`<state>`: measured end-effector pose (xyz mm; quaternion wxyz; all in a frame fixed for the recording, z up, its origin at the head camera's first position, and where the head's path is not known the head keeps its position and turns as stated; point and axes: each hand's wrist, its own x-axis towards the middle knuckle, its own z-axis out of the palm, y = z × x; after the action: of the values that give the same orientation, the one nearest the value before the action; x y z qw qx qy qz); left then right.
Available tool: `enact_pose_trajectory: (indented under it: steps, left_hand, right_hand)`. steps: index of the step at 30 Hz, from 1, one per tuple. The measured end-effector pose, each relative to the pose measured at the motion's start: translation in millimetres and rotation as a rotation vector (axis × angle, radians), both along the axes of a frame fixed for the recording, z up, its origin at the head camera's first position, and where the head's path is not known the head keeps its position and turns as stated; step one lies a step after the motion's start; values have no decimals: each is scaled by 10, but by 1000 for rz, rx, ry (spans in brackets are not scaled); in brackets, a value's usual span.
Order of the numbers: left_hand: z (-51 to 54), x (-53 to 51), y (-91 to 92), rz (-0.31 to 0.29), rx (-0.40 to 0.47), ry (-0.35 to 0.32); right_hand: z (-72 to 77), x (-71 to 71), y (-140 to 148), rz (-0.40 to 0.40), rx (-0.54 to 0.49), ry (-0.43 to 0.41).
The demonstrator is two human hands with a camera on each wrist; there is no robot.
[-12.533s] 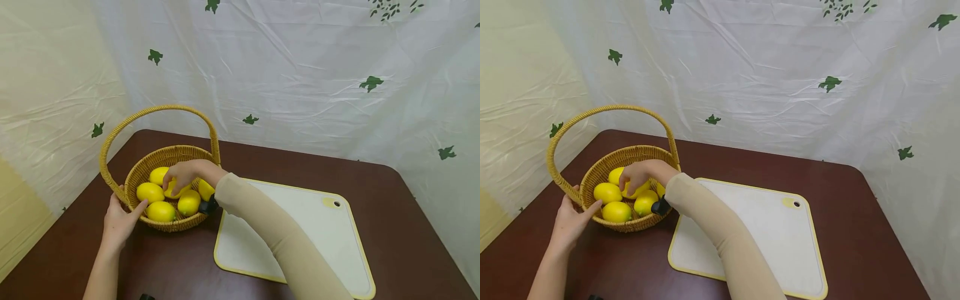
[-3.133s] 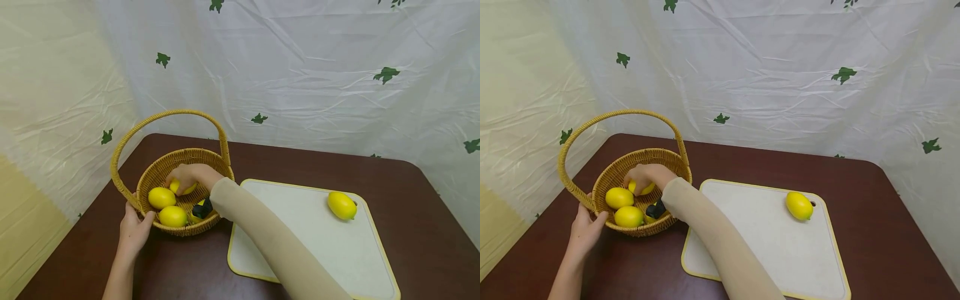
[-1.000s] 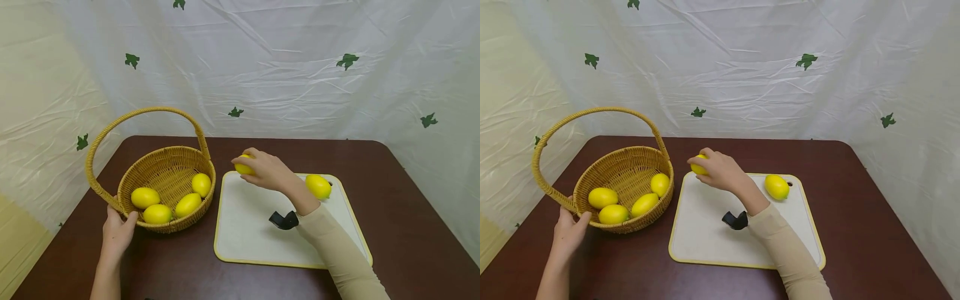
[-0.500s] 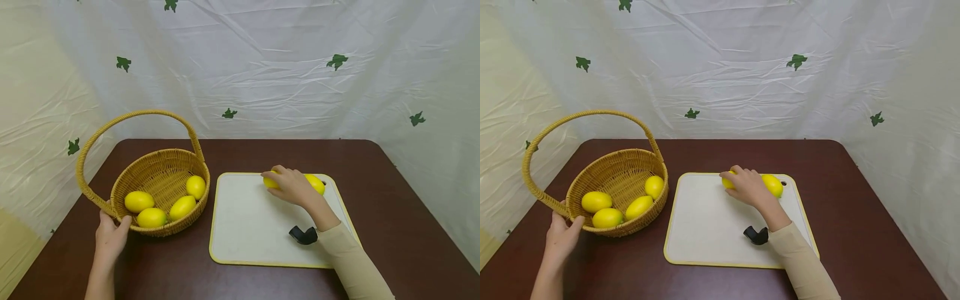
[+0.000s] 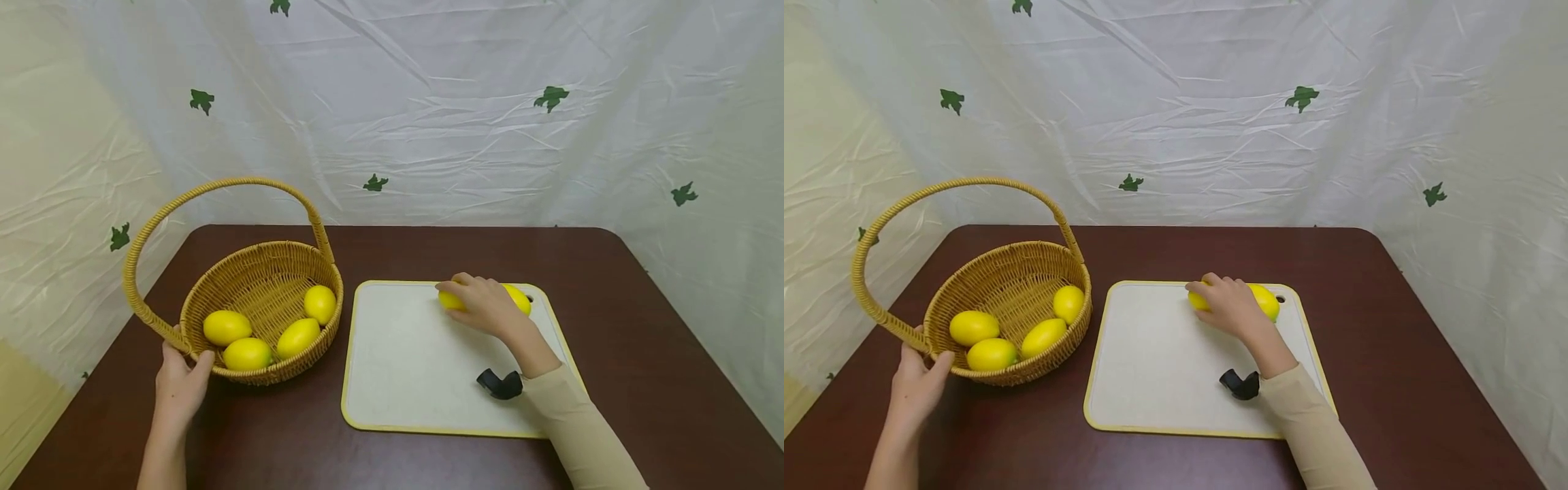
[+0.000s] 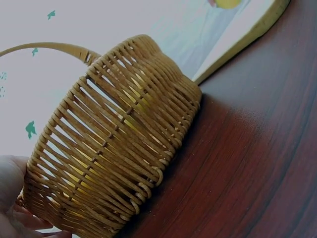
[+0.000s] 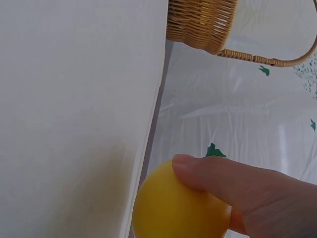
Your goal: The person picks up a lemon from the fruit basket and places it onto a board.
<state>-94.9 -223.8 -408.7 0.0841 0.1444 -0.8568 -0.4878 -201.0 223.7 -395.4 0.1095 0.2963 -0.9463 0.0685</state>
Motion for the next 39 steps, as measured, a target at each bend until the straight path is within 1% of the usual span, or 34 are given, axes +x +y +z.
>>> enact_pose_trajectory:
  steps: [4,11,16,20,24,32,39]
  left_hand:
    - [14,0,4,0,6,6]
    - [11,1,-3,22,3,-3]
    - [3,-3,-2,14,0,-6]
    - [3,2,5,17,22,0]
    - [5,3,11,19,26,-4]
    - [-25,7,1,16,19,9]
    - [-10,7,-1,15,30,0]
  right_hand:
    - [-33,-11,5,-5,5,-9]
    - [-50,-28,12,-21,12,-25]
    - [-37,-44,13,-29,15,-2]
    - [-38,-53,14,-30,14,5]
    - [-51,-57,18,-26,6,-3]
    - [-33,-52,18,-10,-13,-22]
    - [-16,-62,18,-15,-33,-55]
